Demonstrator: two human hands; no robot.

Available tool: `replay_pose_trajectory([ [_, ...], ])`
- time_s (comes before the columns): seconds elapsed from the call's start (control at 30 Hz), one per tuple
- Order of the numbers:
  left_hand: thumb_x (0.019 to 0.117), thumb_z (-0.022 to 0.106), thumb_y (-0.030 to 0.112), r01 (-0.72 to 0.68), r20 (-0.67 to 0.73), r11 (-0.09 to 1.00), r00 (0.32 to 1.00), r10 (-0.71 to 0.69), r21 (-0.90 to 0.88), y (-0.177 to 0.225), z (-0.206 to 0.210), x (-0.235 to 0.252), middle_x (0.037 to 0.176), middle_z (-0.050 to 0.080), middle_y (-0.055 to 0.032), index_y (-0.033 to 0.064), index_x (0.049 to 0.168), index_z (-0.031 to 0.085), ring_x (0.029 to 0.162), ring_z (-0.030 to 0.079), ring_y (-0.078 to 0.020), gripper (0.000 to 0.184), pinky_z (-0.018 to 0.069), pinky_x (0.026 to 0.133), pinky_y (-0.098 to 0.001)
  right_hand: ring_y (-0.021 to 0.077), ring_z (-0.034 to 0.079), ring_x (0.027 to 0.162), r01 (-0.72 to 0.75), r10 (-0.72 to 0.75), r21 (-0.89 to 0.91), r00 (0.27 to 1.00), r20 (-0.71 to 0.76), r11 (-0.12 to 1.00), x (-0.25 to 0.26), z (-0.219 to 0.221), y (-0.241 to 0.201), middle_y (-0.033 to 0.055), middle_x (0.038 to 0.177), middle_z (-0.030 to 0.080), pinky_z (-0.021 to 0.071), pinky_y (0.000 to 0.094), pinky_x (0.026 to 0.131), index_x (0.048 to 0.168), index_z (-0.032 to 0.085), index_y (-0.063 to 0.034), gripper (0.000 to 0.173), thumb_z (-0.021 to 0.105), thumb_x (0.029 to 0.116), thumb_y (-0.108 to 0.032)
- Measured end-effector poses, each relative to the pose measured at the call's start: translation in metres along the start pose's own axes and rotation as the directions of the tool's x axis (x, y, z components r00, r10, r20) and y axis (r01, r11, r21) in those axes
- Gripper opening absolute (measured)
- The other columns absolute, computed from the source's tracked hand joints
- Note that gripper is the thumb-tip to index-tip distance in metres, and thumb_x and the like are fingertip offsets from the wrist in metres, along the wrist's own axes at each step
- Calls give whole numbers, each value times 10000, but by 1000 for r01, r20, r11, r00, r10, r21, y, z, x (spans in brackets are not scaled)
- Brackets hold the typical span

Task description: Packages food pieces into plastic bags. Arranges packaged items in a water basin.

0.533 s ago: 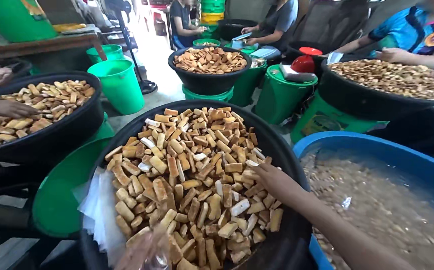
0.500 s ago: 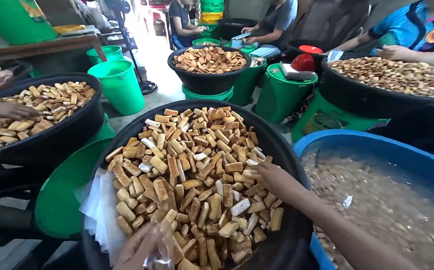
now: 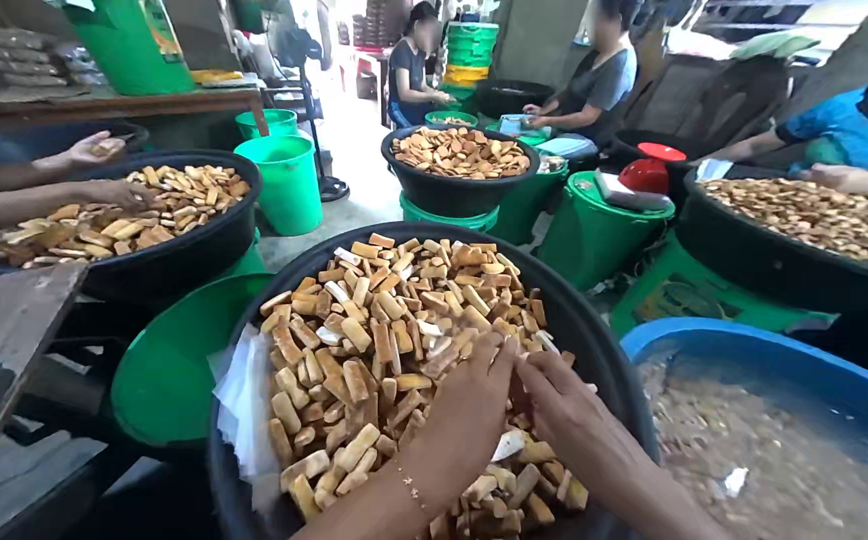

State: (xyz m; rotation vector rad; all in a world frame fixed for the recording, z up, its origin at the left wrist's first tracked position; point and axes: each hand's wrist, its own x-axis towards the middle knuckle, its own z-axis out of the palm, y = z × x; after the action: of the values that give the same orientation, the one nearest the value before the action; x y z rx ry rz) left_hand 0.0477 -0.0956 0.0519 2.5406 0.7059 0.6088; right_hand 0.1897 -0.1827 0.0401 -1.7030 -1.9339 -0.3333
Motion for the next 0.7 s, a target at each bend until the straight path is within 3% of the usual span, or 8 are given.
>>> replay_pose_trajectory([
  [0.1, 921, 589, -81, 16, -9, 1000, 1000, -16, -10, 3, -17, 4, 1515, 467, -206, 10, 1498, 468, 1108, 673, -334, 597, 582, 890, -411, 274, 703, 924, -95, 85, 227, 995, 51, 969, 16, -2, -8, 248, 1213, 613, 625, 374, 763, 1133, 722, 9, 332, 755, 803, -3],
  [0.2, 879, 632, -96, -95, -88, 995, 992, 94, -7, 15, -28, 0, 1488, 499, -221, -19, 1476, 493, 1069, 693, -312, 618, 594, 854, -378, 348, 665, 1139, -287, 263, 266, 957, 123, 920, 45, -2, -14, 255, 1353, 590, 568, 480, 948, 1202, 698, 23, 306, 705, 907, -56],
  [0.3, 922, 606, -28, -327, -370, 942, 886, 279, -74, 2, -45, 1, 1269, 671, -182, -14, 1241, 701, 1067, 701, -259, 333, 583, 907, -354, 316, 708, 1016, -367, 329, 271, 928, 177, 890, 73, -12, -24, 209, 1095, 722, 555, 501, 917, 1199, 685, 42, 273, 605, 980, -102],
  [0.37, 995, 587, 146, -328, -554, 878, 828, 90, -347, -35, -64, 4, 1216, 704, -120, 1, 1155, 729, 1156, 657, -180, 257, 539, 999, -347, 178, 726, 874, -106, 112, 323, 994, 0, 940, 82, -14, -19, 115, 1007, 744, 613, 360, 797, 1209, 707, -26, 289, 651, 967, -173],
  [0.43, 1023, 573, 306, -130, -385, 715, 899, -207, -687, -72, -84, 5, 1337, 622, -53, 26, 1411, 535, 1197, 606, -109, 480, 516, 1007, -318, 73, 695, 859, 40, -8, 425, 997, -76, 904, 95, -10, -22, 60, 997, 742, 592, 254, 794, 1254, 700, -60, 341, 663, 965, -238],
  [0.53, 1096, 393, 205, 40, -101, 283, 879, -466, -958, -97, -77, 11, 969, 699, -19, 62, 1279, 558, 826, 689, -94, 285, 594, 752, -281, 258, 719, 951, 54, -129, 459, 983, 134, 887, 115, -5, -48, 153, 1112, 732, 588, 459, 858, 1332, 673, -69, 385, 671, 967, -192],
  [0.6, 1102, 372, 142, 5, -135, 241, 814, -564, -971, -110, -74, 11, 809, 661, 2, 40, 1108, 586, 722, 664, -78, 237, 588, 712, -271, 243, 694, 902, 72, -163, 519, 978, 132, 852, 123, 12, -52, 172, 1126, 709, 580, 420, 819, 1344, 655, -42, 368, 620, 1003, -179],
  [0.7, 1115, 349, 194, -50, -235, 266, 638, -733, -963, -148, -78, 4, 792, 639, 6, 47, 1123, 573, 693, 645, -82, 267, 573, 666, -265, 209, 692, 922, -33, -12, 476, 996, 90, 879, 120, 54, -37, 151, 1059, 698, 583, 356, 837, 1236, 636, 16, 288, 572, 1018, -162],
])
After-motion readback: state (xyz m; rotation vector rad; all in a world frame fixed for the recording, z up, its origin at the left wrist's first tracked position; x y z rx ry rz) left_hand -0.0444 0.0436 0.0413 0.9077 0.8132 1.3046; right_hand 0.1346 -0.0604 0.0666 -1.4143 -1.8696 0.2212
